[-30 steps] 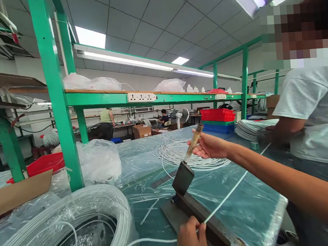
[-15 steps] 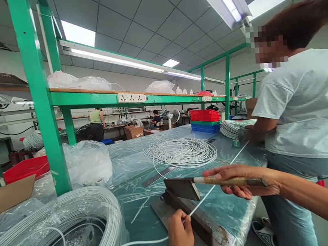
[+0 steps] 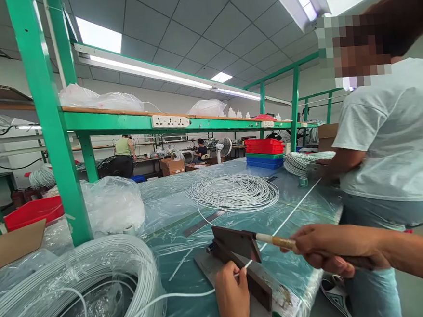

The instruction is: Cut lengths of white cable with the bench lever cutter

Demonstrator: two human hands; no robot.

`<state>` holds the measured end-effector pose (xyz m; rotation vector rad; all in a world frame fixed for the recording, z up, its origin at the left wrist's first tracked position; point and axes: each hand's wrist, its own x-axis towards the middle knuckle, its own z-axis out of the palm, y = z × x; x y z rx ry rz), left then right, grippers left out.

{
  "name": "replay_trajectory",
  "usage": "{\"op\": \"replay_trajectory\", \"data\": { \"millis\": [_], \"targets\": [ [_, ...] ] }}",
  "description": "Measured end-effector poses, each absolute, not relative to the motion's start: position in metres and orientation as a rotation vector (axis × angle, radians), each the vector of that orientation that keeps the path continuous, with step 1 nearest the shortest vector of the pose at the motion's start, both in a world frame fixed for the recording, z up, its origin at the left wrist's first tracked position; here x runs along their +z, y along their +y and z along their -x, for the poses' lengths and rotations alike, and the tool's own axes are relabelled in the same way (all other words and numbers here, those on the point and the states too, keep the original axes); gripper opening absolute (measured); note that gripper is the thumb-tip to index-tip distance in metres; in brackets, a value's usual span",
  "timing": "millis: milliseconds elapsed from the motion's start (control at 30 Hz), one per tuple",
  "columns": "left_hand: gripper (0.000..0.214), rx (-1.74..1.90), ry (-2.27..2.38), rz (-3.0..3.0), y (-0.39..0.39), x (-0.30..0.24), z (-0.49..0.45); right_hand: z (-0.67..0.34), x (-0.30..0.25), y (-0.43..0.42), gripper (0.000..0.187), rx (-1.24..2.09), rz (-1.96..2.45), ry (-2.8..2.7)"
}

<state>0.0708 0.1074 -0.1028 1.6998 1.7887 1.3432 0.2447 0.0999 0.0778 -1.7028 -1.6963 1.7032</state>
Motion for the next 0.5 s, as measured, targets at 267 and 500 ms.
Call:
{"op": "replay_trajectory", "data": {
  "millis": [267,500],
  "targets": [
    [0.022,1.355,1.676,-1.591,0.113,-0.107,-0.069,-0.259,0.034,0.090,0.015,1.782,1.675,-1.626],
    [0.023,1.359,1.685,-1.578,0.115,-0.107,-0.067,-0.264,0.025,0.089,0.018,1.773,1.627,-1.693]
  ]
}}
